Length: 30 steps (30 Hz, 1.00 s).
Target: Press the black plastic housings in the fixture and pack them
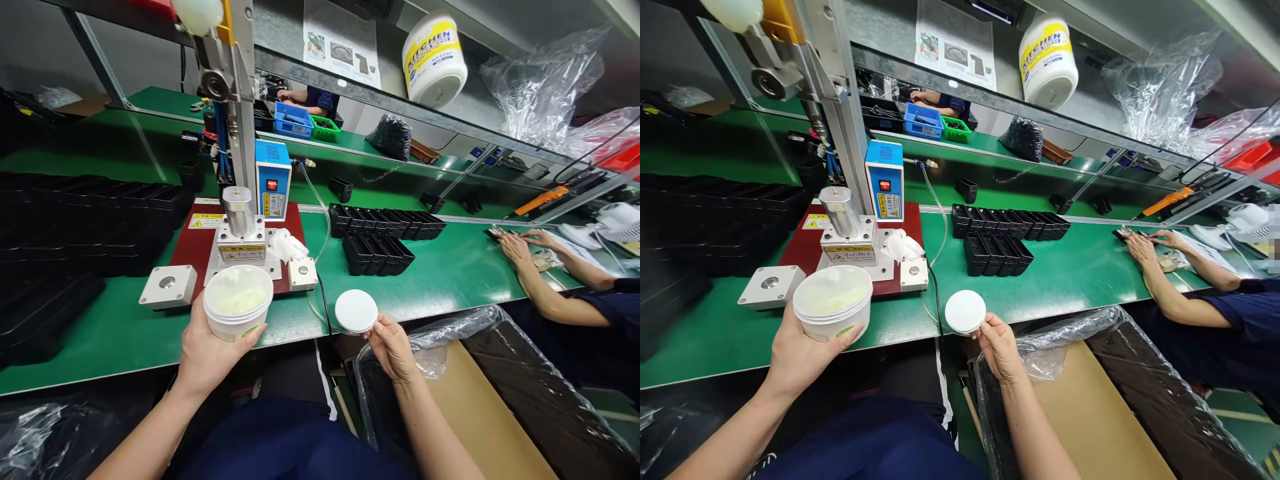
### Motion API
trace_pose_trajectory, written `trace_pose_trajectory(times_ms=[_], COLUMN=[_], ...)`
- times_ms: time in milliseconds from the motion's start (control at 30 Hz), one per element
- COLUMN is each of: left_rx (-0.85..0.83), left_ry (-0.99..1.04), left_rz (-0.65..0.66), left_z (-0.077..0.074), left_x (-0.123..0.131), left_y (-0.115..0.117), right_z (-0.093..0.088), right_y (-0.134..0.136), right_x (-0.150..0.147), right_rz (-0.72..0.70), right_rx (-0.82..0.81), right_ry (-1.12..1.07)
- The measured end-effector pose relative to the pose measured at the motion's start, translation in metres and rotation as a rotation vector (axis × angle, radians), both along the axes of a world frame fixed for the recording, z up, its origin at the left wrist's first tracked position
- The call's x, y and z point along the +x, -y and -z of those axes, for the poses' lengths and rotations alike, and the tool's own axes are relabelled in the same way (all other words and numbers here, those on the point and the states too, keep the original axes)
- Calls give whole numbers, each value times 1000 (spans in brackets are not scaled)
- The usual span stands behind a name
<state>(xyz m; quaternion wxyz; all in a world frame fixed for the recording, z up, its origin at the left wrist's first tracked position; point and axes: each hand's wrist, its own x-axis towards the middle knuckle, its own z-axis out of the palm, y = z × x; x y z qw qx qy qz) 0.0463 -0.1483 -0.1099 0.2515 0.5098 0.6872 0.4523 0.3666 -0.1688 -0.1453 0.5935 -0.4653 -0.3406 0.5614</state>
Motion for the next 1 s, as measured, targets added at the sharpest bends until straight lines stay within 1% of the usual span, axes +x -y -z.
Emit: trace_pose_trajectory(times_ms=[100, 167, 300, 467, 600, 733, 900, 1000], left_rx=[-34, -37, -39, -75, -90, -125, -114, -69], left_ry=[-18, -28, -37, -61, -56, -51, -64, -108], left_rz=[-23, -15, 11, -26, -34, -25, -24, -1], left_z=[1, 2, 9, 10, 6, 7, 13, 21], left_x=[3, 5, 4, 4, 5, 5, -2, -7], left_y=[0, -1, -2, -1, 1, 2, -1, 1], right_z=[12, 19, 30, 38, 40, 40, 40, 32], right_y=[17, 23, 26, 26, 28, 26, 35, 45], right_x=[1, 0, 0, 4, 2, -2, -6, 1], right_rz=[30, 52, 115, 226, 265, 281, 314, 290], right_rx=[-23, -39, -53, -52, -65, -106, -173, -132], right_ry=[21, 30, 43, 67, 109, 158, 251, 359])
